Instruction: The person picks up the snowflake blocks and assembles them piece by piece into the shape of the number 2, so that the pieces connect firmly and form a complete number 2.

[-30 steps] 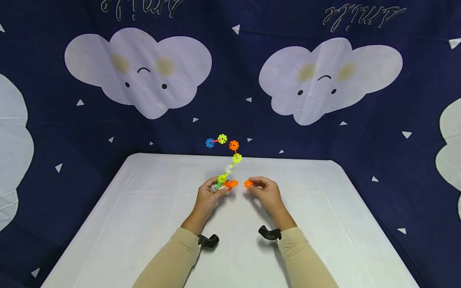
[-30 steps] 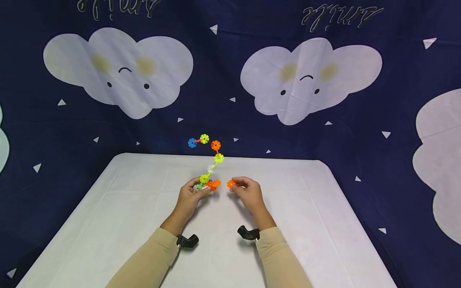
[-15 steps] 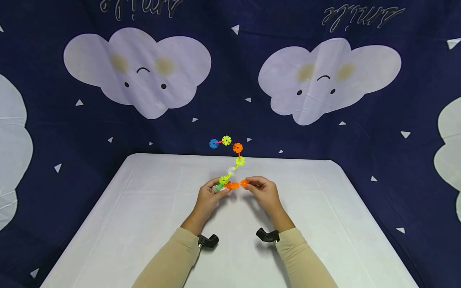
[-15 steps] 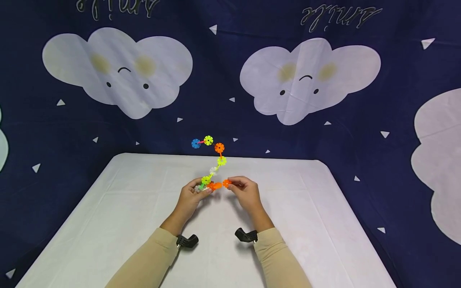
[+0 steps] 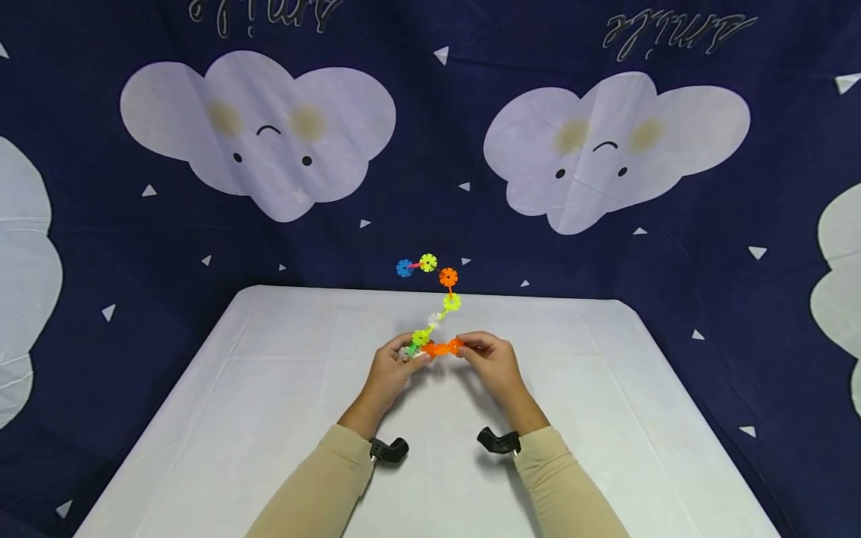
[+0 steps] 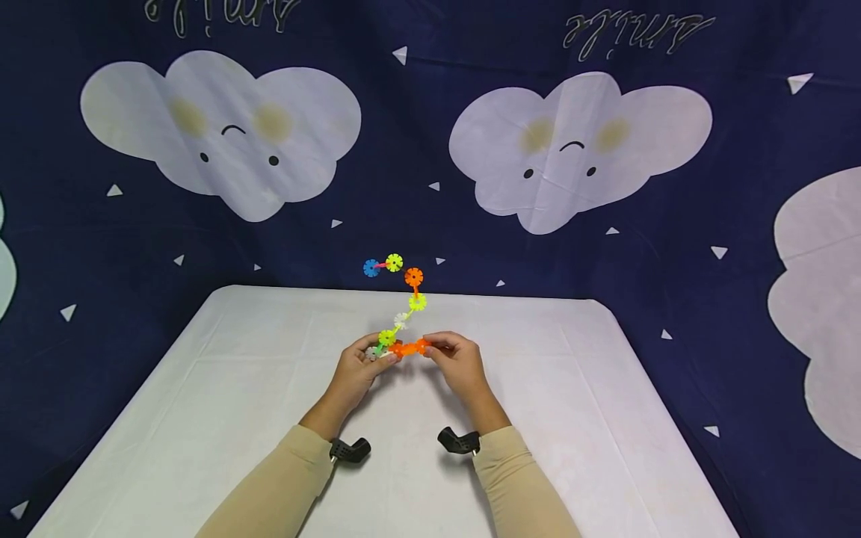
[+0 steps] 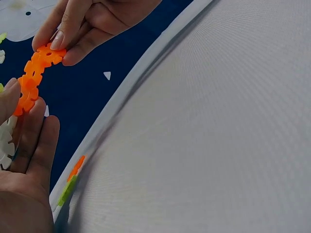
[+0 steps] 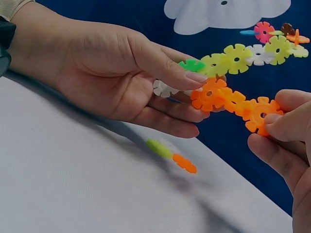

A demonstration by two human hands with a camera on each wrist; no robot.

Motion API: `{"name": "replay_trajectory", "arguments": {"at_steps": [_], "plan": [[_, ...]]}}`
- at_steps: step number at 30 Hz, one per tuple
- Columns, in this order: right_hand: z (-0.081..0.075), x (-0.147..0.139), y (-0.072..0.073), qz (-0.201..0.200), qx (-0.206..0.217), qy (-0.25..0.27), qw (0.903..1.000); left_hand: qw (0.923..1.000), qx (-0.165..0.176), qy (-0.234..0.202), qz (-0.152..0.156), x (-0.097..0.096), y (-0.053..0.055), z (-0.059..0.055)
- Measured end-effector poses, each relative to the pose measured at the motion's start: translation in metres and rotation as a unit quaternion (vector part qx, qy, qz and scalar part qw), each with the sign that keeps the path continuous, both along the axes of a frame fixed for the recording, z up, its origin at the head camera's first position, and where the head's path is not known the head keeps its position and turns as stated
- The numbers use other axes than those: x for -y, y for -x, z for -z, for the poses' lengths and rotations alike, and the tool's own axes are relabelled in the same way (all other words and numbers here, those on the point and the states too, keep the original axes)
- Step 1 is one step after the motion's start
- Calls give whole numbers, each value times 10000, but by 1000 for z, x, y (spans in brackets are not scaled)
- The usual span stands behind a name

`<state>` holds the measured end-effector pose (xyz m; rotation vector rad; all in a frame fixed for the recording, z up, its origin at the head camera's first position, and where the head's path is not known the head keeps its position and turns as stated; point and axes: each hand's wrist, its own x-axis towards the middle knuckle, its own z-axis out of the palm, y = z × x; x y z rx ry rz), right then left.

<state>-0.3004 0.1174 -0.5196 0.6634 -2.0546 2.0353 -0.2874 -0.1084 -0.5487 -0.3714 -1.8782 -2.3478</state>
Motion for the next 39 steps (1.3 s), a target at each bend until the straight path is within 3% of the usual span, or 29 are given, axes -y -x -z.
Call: {"name": "replay_trajectory", "arguments": {"at_steps": [12, 20, 26, 39], "plan": [[4, 4, -1, 137, 89, -28, 9999, 9998, 170, -29, 120, 0, -2, -1], [-18, 10, -20, 248, 209, 6, 9995, 9991, 355, 214, 82, 1, -5, -4], [-22, 12, -22, 390, 150, -25, 9991, 9987, 370, 315, 117, 0, -6, -5], [-20, 12, -23, 429, 11, -111, 9990, 9987, 226, 409, -202, -4, -4, -4]]}}
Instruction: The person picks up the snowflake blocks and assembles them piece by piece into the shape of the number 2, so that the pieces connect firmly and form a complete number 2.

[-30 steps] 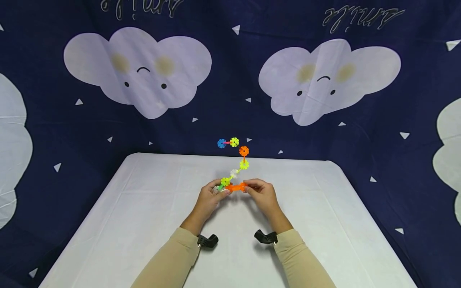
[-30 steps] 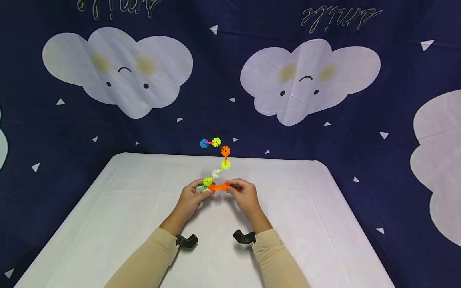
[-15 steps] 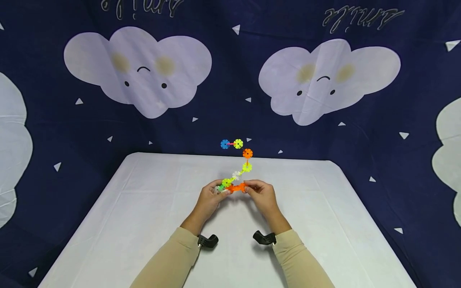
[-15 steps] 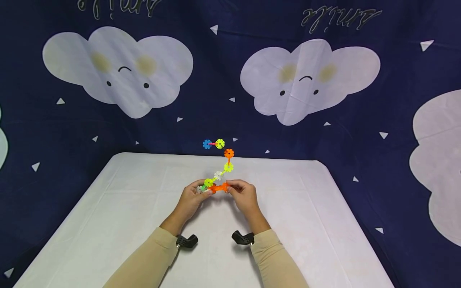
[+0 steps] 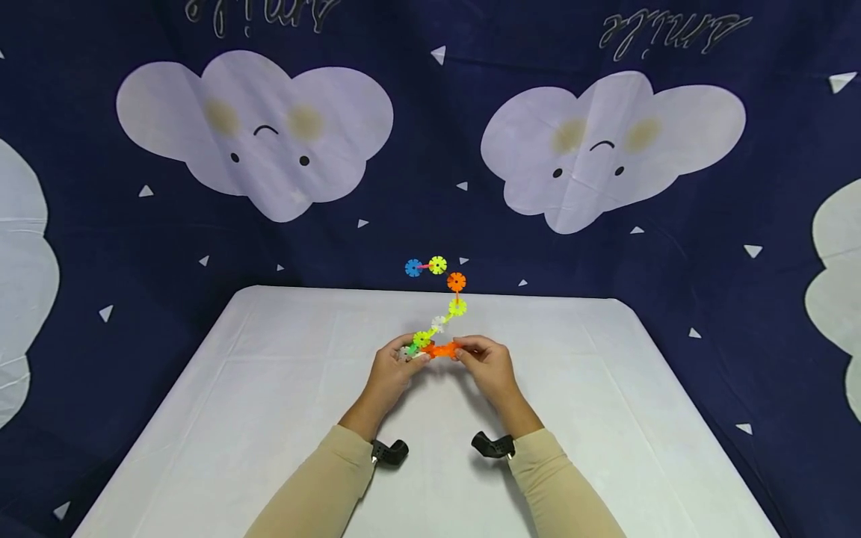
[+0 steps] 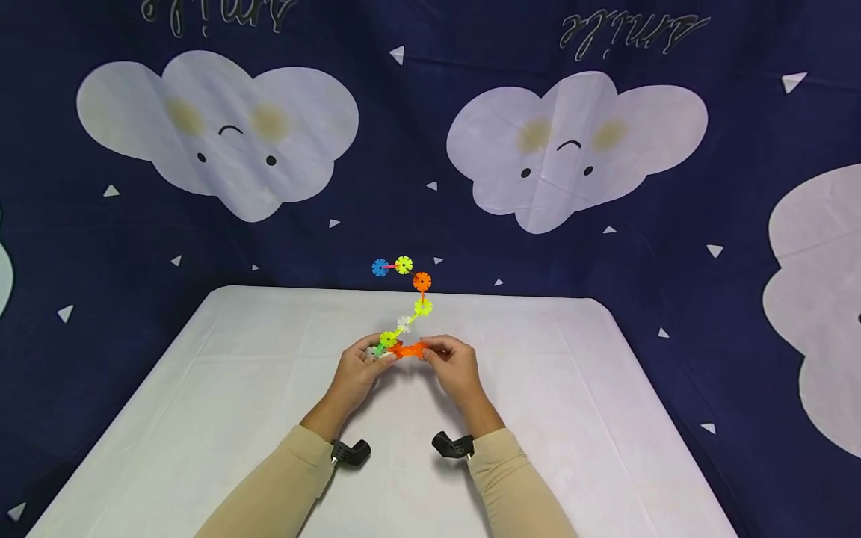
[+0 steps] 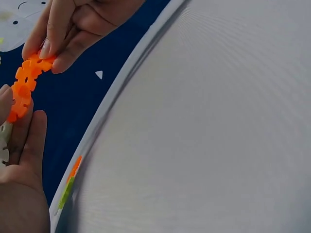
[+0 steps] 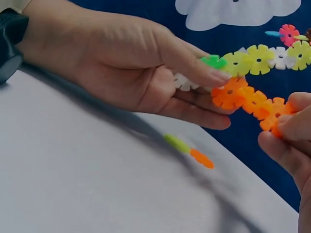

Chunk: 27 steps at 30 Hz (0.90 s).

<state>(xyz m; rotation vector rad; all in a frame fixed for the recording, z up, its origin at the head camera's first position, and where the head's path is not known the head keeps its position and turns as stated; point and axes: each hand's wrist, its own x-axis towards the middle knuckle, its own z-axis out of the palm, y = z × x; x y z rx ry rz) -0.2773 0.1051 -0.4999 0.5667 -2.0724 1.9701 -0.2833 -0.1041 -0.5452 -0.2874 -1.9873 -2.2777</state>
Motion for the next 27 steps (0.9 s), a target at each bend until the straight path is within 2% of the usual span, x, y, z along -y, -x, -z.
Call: {"name": "replay_trajectory", "arguments": {"at_steps": [4, 8, 11, 16, 20, 24, 27], "plan": [[15, -1, 10, -19, -17, 13, 10000, 9997, 78, -81, -209, 1, 2, 1], [29, -3, 19, 9, 21, 69, 10000, 9980, 245, -126, -576, 4, 3, 0], [33, -4, 21, 91, 88, -140, 9998, 9964, 255, -215, -786, 6, 4, 0], [39, -4, 23, 250, 320, -775, 9962, 9952, 201, -302, -911, 7, 6, 0], [41, -2, 24, 198, 400, -1145, 9924, 9946, 198, -386, -939, 6, 5, -2], [43, 1, 27, 244, 83, -1785, 9836, 9940, 218, -533, -931, 5, 5, -2], [45, 5, 31, 295, -289, -2463, 9683, 9937, 188, -621, -912, 4, 6, -1]]}}
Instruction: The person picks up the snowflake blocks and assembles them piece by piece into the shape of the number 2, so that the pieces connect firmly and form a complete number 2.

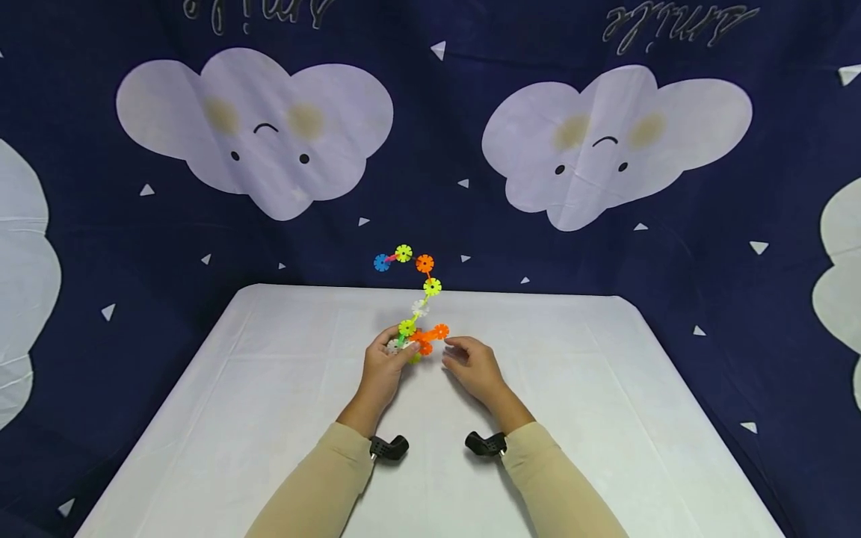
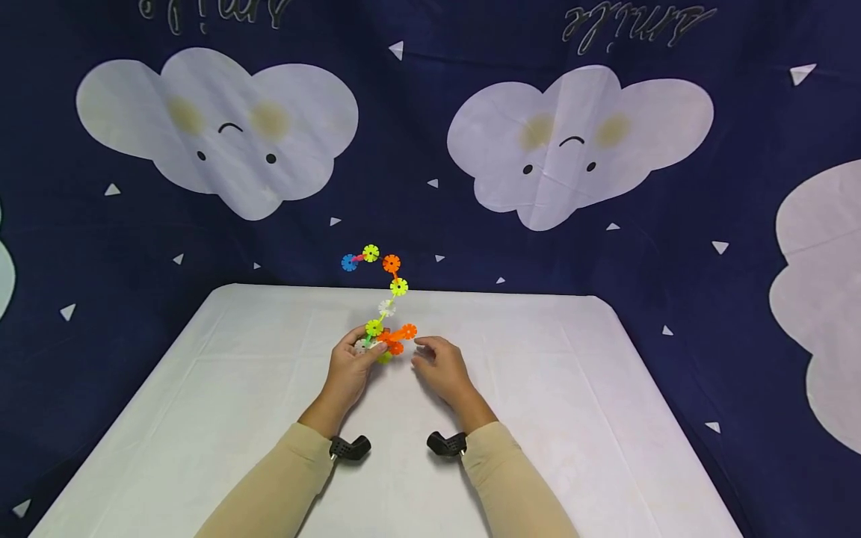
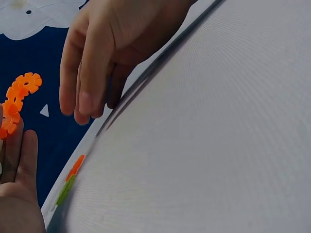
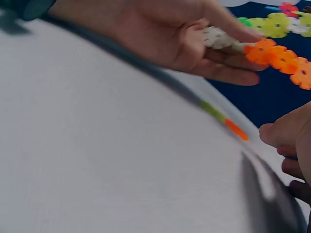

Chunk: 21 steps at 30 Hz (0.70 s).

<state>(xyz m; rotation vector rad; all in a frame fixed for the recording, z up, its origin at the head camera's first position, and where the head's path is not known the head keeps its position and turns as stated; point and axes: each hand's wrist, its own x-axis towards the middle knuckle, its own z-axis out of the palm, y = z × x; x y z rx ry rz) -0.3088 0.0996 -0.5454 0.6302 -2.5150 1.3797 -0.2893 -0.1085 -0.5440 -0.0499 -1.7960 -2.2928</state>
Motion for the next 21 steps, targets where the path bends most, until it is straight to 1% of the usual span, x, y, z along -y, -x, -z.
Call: {"name": "replay_trajectory", "arguments": {"at_steps": [4, 6, 12, 16, 18, 21], "plan": [[5, 5, 6, -138, -376, -724, 9966, 9995, -121, -271, 93, -2, 2, 2], [7, 6, 9, -213, -492, -946, 9941, 9990, -170, -398, 152, -3, 2, 2], [9, 13, 16, -377, -733, -1229, 9890, 9986, -173, -416, 266, -4, 2, 2], [10, 18, 21, -450, -994, -1513, 9824, 9984, -175, -445, 295, -4, 2, 3], [11, 20, 24, -463, -1058, -1671, 9792, 9982, -203, -468, 302, -4, 2, 3], [12, 23, 26, -469, -1117, -1776, 9766, 9980, -262, -468, 325, -4, 2, 3]]}}
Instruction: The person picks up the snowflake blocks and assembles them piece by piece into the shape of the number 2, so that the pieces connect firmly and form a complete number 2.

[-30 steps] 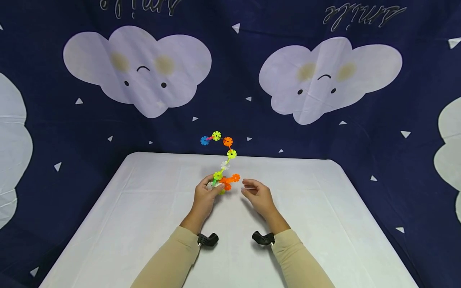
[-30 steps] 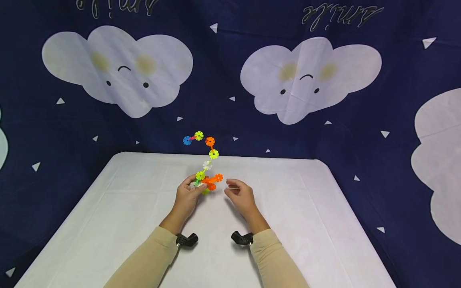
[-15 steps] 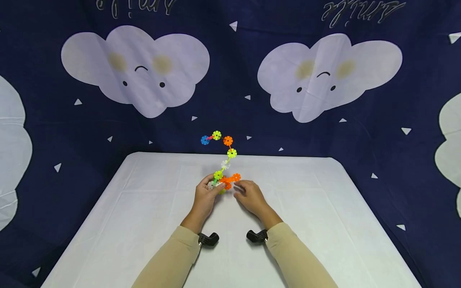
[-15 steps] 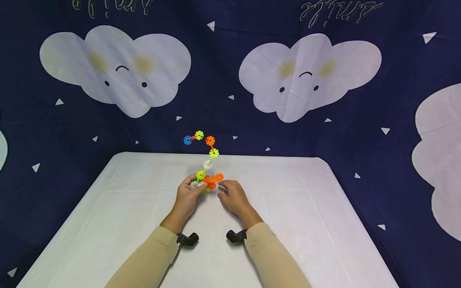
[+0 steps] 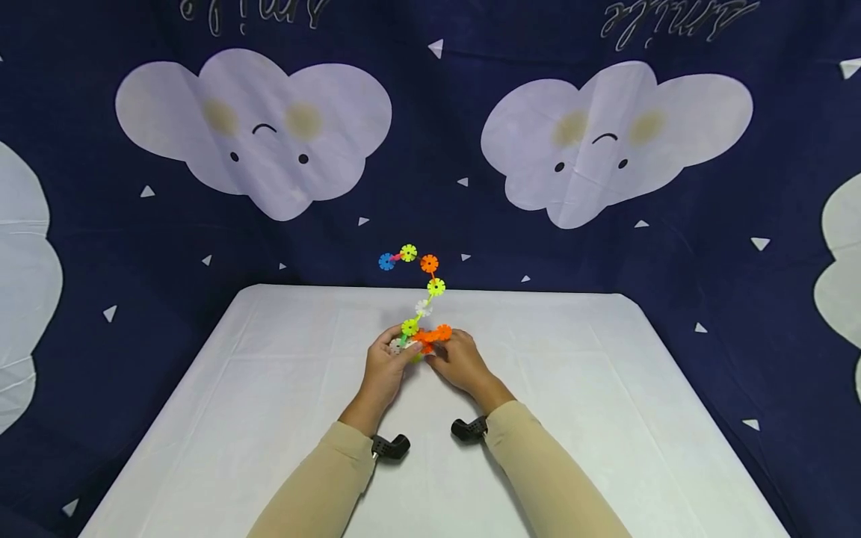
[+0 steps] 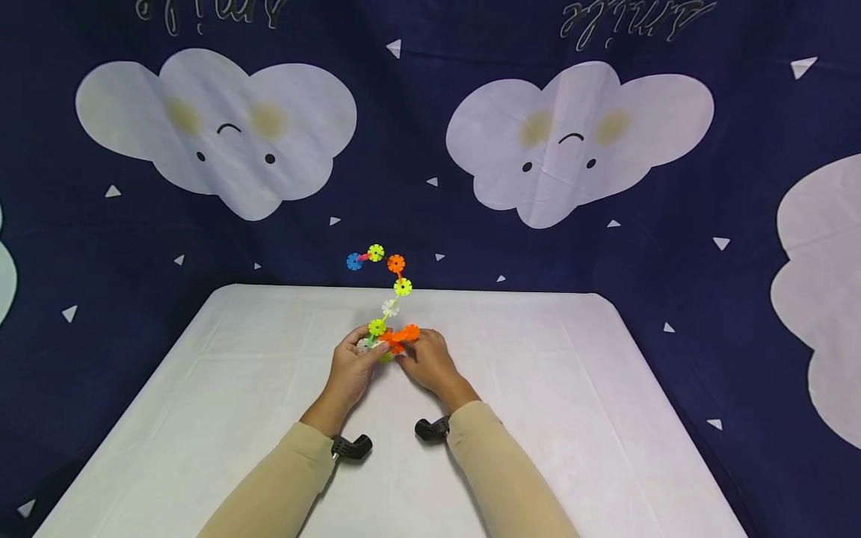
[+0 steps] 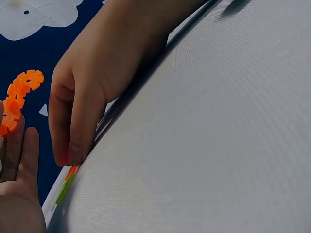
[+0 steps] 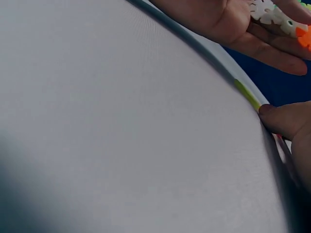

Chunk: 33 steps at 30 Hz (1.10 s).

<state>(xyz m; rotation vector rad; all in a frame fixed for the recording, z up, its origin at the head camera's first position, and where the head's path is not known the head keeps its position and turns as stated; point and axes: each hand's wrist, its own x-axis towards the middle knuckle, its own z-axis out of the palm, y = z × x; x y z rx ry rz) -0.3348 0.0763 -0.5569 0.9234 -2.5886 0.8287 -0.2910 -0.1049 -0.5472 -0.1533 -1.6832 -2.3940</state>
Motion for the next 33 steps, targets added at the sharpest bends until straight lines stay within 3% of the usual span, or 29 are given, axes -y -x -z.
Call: {"name": "replay_trajectory", "arguments": {"at_steps": [9, 16, 21, 29, 33], "plan": [[-1, 6, 1, -258, -217, -52, 9994, 10000, 60, -28, 70, 2, 0, 0], [0, 5, 0, -468, -210, 396, 9979, 10000, 73, 37, 51, 4, -2, -2], [-1, -1, -7, -339, 208, 1065, 9935, 9999, 65, 81, 13, 4, -2, -2], [-6, -20, -16, 149, 701, 2274, 9712, 9999, 143, -19, -38, 3, 0, -1], [-11, -31, -18, 484, 1269, 3037, 9430, 9998, 193, -9, -10, 3, 0, -1]]}}
